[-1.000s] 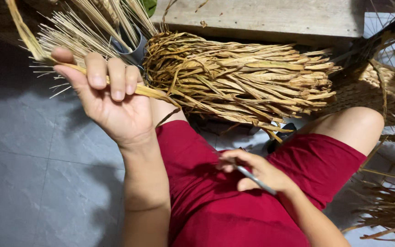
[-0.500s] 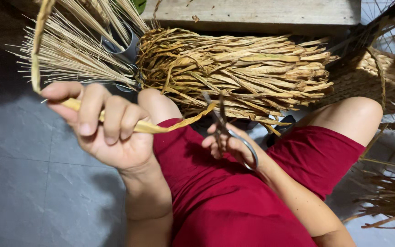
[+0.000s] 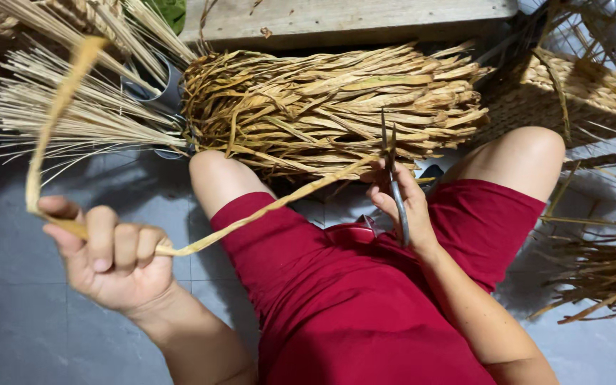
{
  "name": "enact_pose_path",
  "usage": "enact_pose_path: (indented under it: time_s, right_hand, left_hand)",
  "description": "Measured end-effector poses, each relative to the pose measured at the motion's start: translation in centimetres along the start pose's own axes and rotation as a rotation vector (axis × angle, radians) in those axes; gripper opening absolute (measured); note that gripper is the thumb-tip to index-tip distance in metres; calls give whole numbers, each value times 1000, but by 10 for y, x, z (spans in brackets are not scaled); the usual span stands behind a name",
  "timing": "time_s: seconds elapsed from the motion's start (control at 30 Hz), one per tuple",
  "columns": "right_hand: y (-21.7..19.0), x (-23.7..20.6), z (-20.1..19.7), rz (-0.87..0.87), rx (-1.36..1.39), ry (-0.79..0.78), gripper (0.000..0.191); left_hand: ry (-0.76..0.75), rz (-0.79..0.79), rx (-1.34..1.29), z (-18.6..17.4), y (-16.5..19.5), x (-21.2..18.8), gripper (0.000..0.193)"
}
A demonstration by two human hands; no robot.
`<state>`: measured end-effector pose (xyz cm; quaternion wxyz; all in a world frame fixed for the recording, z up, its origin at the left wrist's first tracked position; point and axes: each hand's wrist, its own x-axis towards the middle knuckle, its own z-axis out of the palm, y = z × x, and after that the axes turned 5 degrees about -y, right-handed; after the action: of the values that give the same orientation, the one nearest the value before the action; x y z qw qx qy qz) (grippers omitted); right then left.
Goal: The person sits on the floor and trims dried palm leaf strips with scissors, cutting off sections and placing trimmed pieces onto a pile beside them. They occasionally pull new strips from a large bundle and set the scissors on a wooden board between cuts.
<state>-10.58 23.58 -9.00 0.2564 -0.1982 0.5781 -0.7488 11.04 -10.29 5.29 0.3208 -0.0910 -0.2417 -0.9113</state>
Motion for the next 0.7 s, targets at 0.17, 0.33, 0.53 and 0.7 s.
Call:
enact_pose_path:
  time_s: [0.17,0.33,0.53,0.7]
  right_hand:
    - [-9,-5,-1,-15,-95,2,61]
    - [-16,-7,-4,-33,-131,10,58]
    - [-16,-13,-5,0,-128,-11,58]
    - [-10,-16,-8,29,-118,-65,54]
  left_hand:
    - [-5,-2,55,-15,19,-7,28]
    - [94,74,17,-20,41,-15,30]
    - [93,68,39,-27,48,-22,30]
    - [33,60,37,-33,43,-25,29]
